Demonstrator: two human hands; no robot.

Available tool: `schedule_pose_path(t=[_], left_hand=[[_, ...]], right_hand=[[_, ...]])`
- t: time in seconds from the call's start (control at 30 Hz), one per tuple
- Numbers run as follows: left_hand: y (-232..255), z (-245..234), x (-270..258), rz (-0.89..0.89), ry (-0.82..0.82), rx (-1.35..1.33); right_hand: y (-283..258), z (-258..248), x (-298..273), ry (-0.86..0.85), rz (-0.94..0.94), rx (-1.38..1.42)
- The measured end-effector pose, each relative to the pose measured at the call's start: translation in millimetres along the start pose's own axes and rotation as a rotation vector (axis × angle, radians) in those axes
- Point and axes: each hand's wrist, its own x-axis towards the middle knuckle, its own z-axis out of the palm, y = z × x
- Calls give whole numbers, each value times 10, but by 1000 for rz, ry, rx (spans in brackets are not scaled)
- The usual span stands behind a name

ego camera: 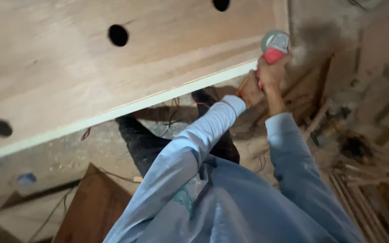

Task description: The person uses a handheld power sander to smooth the surface of a large wooden board. They move the sander across the board's surface and along its edges, occasionally pausing to wipe away dust with their hand.

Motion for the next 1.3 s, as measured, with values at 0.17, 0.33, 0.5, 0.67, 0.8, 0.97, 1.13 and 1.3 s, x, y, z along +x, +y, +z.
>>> schedule_pose_path(t=[0.17,0.33,0.5,0.67,0.8,0.97,1.13,1.3], left_hand=[[257,-1129,-913,-249,155,65],[373,-2807,-2024,-188,494,229],[327,-4058,-2427,-179,691,296],[142,-3890,-2228,-160,655,293],[20,-2946,-1503,-82,451,340],[-150,-1019,-245,60,179,27],[-45,34,390,-121,-50,111],[202,-470,-283,-240,-46,208]], right_hand=[[-177,775,-1149,14,-555,-199],[-816,2121,-3390,-561,-688,-234],[-1554,3081,-4670,-813,-1093,-276],[-1637,3085,-4020,-638,-822,-261],[-1090,2178,-2480,-460,-640,-153],[-548,920,-537,48,-438,-290],[-82,-26,344,-23,-26,171],[39,205,-412,-8,-154,191]])
